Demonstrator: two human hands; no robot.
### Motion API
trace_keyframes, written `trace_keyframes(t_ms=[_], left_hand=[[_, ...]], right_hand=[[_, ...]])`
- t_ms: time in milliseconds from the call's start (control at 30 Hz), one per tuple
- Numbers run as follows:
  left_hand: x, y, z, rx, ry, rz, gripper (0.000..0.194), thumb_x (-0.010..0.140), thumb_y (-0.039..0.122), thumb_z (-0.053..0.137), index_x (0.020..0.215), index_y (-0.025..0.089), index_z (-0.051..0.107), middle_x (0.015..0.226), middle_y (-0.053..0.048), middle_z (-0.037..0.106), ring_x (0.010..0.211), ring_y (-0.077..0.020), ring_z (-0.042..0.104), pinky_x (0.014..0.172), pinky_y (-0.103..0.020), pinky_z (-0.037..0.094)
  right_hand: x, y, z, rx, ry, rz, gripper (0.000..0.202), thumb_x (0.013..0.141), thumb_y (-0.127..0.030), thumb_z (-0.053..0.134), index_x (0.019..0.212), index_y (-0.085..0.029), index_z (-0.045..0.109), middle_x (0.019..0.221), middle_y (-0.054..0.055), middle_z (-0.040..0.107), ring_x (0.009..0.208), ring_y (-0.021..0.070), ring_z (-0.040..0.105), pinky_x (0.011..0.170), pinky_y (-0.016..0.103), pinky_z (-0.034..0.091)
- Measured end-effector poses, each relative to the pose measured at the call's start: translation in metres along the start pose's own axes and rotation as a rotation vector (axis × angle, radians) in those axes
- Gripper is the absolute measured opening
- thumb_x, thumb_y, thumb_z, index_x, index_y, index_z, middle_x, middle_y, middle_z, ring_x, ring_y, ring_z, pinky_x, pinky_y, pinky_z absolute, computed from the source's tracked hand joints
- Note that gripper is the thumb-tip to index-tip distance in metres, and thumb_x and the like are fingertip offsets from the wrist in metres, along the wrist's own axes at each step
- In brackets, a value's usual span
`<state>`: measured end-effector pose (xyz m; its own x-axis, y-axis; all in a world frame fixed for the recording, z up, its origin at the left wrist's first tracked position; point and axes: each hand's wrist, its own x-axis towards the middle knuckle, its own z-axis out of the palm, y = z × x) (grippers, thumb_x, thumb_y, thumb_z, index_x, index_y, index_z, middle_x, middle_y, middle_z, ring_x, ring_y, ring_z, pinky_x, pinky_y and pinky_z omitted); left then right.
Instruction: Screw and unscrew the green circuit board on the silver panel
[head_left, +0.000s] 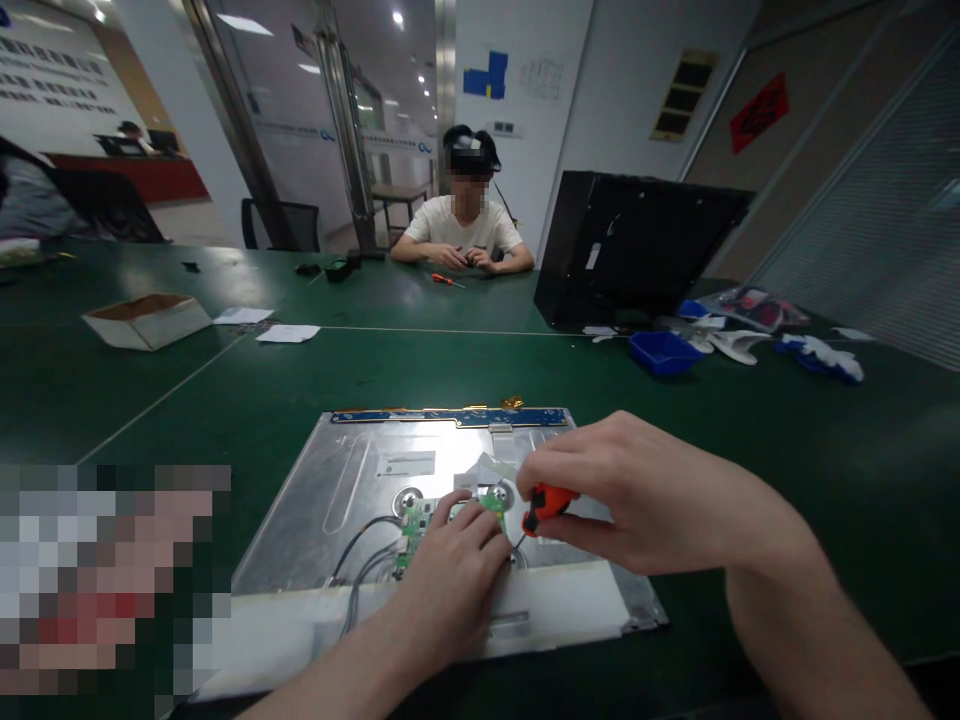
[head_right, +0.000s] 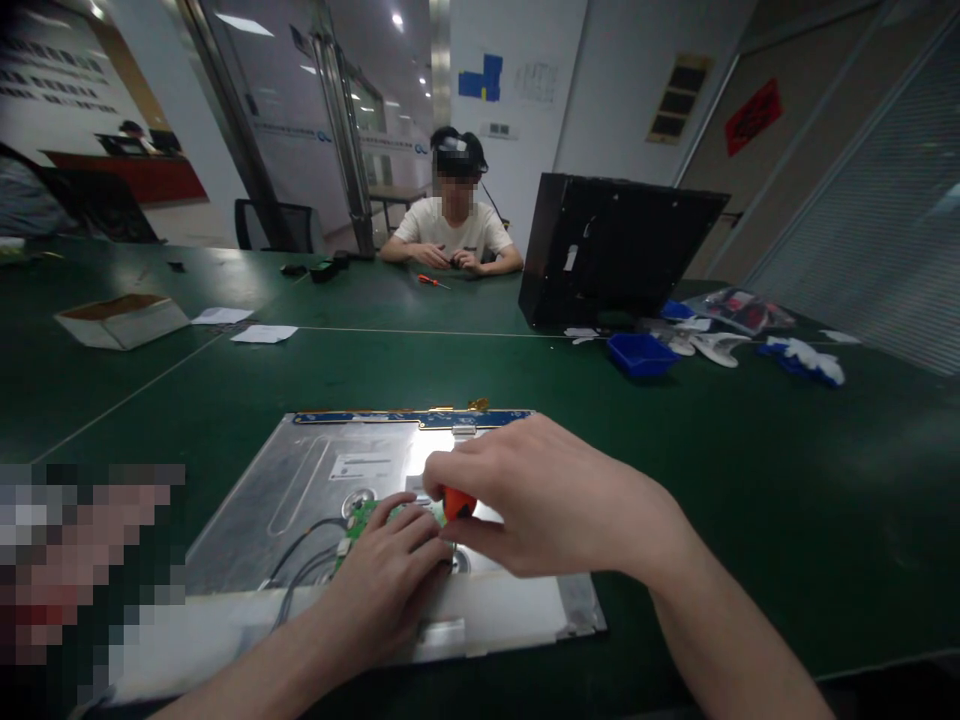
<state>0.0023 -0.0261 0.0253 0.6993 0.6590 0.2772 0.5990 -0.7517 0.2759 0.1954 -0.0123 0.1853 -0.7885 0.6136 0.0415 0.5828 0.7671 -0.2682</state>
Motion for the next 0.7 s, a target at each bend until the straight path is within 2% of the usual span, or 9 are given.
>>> trace_keyframes(t_ms=[167,400,567,700], left_hand=[[0.000,0.001,0.001,0.009,0.016,-0.003,0.012,0.085,0.018,0.055,0.094,0.021,0.062,0.099,-0.004,0.065,0.101,-0.0229,0.055,0.104,-0.044,0.028],[0.000,0.003,0.003,0.038,0.006,-0.033,0.014,0.086,0.021,0.058,0.099,0.022,0.064,0.099,-0.004,0.066,0.101,-0.0233,0.055,0.105,-0.044,0.027],[-0.001,0.003,0.006,0.051,0.015,-0.041,0.020,0.085,0.019,0.060,0.104,0.023,0.063,0.101,-0.004,0.066,0.101,-0.0233,0.056,0.105,-0.044,0.027],[-0.003,0.001,0.012,0.053,0.042,-0.031,0.016,0.086,0.021,0.060,0.102,0.022,0.064,0.103,-0.005,0.067,0.101,-0.0237,0.055,0.104,-0.044,0.027]], right_hand=[[0.001,-0.001,0.000,-0.011,-0.060,-0.021,0.004,0.086,-0.017,0.056,0.087,-0.020,0.055,0.081,-0.002,0.063,0.070,0.0103,0.053,0.060,0.024,0.032],[0.000,0.000,0.000,0.023,-0.083,-0.045,0.003,0.086,-0.018,0.057,0.088,-0.020,0.055,0.083,-0.003,0.064,0.070,0.0096,0.053,0.059,0.023,0.032],[0.004,-0.001,0.004,-0.040,-0.095,-0.054,0.004,0.087,-0.018,0.055,0.085,-0.020,0.052,0.080,-0.003,0.062,0.067,0.0103,0.051,0.057,0.023,0.031],[0.007,0.000,0.006,-0.060,-0.090,-0.060,0.004,0.087,-0.019,0.054,0.085,-0.021,0.051,0.080,-0.003,0.062,0.067,0.0106,0.050,0.057,0.024,0.031]])
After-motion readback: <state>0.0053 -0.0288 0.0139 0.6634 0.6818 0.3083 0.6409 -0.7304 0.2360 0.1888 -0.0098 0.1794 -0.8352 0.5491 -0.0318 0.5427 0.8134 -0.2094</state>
